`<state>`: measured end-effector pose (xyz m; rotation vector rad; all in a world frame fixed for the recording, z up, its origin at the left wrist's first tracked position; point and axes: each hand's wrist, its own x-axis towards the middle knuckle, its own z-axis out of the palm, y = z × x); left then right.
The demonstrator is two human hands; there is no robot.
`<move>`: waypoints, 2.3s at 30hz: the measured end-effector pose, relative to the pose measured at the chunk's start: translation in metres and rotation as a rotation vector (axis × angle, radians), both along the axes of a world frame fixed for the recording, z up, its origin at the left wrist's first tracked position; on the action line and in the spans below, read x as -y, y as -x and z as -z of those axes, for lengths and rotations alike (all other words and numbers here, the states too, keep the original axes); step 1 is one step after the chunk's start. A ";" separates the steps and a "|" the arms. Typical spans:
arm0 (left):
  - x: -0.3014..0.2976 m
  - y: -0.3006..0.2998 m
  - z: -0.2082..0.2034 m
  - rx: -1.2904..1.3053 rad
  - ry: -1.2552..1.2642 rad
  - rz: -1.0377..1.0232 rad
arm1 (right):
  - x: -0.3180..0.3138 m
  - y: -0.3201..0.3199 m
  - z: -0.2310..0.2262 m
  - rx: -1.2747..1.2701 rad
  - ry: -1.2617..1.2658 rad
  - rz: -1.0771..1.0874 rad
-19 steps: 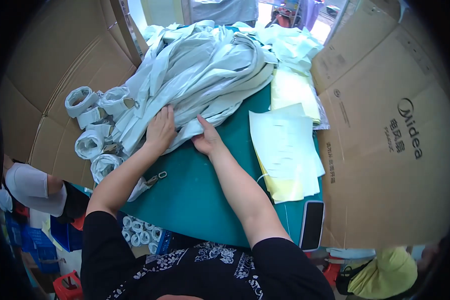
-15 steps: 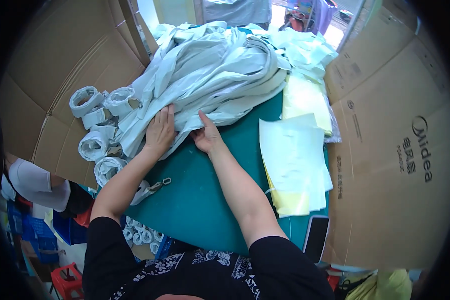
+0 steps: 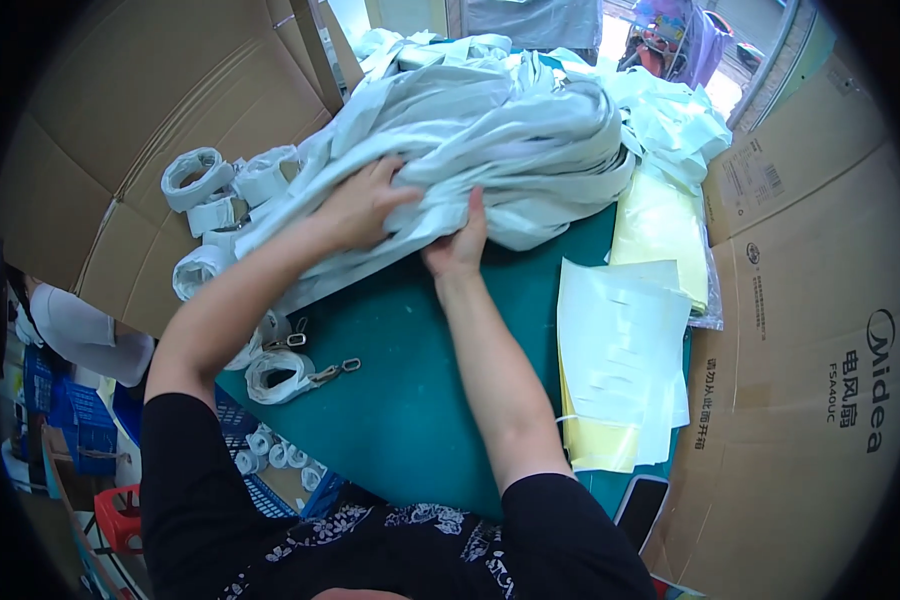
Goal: Rolling long white fabric belts and placing them into individual plastic wrappers for packaging.
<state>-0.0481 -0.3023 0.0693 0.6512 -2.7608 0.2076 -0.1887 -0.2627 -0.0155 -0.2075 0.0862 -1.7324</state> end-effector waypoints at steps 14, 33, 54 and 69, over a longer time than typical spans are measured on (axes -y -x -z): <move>-0.130 0.149 -0.006 0.274 -0.633 -0.167 | -0.121 0.210 0.007 -0.603 -0.514 0.056; -0.155 -0.027 0.049 -0.353 -0.547 -0.273 | -0.209 0.053 0.005 -1.223 -0.713 -0.031; -0.344 0.025 0.087 -0.693 -1.742 -0.094 | -0.332 0.048 -0.020 -0.843 -0.815 0.079; -0.309 0.009 0.035 -0.400 0.204 0.757 | -0.321 0.053 -0.016 -0.529 -0.628 0.190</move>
